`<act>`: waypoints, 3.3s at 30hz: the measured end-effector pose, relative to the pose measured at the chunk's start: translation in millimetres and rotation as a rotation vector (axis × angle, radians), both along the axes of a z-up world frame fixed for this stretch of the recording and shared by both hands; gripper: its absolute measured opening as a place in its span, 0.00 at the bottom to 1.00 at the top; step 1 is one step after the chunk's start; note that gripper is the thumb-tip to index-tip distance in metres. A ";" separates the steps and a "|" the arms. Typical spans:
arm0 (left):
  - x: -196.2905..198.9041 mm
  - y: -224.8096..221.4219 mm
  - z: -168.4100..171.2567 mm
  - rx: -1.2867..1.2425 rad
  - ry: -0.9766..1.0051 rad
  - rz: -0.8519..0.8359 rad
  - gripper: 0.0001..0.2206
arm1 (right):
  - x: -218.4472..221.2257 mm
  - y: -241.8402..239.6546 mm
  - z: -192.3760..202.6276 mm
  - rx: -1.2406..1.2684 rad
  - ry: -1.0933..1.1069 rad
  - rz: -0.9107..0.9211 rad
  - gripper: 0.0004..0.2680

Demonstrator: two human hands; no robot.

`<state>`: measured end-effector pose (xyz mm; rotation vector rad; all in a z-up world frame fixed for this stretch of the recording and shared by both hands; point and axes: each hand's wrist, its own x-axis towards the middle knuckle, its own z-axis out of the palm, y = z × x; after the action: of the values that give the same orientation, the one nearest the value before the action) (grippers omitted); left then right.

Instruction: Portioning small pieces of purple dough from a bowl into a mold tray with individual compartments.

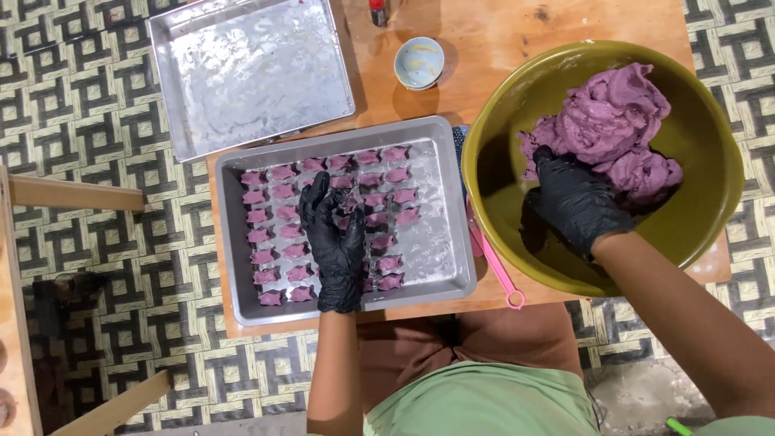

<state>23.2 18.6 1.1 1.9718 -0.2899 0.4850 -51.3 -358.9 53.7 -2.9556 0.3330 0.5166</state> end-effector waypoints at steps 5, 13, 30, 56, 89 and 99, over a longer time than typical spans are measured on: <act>-0.7 -2.1 2.5 0.027 -0.025 0.010 0.17 | -9.8 -20.7 -24.7 -0.036 -0.232 0.198 0.26; -0.9 -2.4 -1.1 0.045 -0.016 0.037 0.16 | -8.7 -55.8 -61.2 0.161 -0.222 0.285 0.27; -2.2 0.7 -5.0 -0.019 -0.036 0.010 0.19 | 11.3 -32.7 31.7 1.070 -0.060 -0.257 0.15; -0.5 6.2 -11.9 0.003 -0.044 0.000 0.20 | 24.7 -39.2 -51.4 0.481 -0.157 0.173 0.21; 0.3 5.4 -16.1 0.026 -0.056 0.029 0.20 | 26.6 -14.2 -17.5 1.140 -0.107 -0.214 0.21; 2.0 7.0 -21.9 -0.015 -0.069 0.039 0.18 | 19.0 -5.4 39.3 1.203 -0.141 -0.279 0.33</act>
<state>25.2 25.5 -20.8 1.9519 -0.2909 0.5802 -32.4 -364.3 93.0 -1.7327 0.2675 0.2941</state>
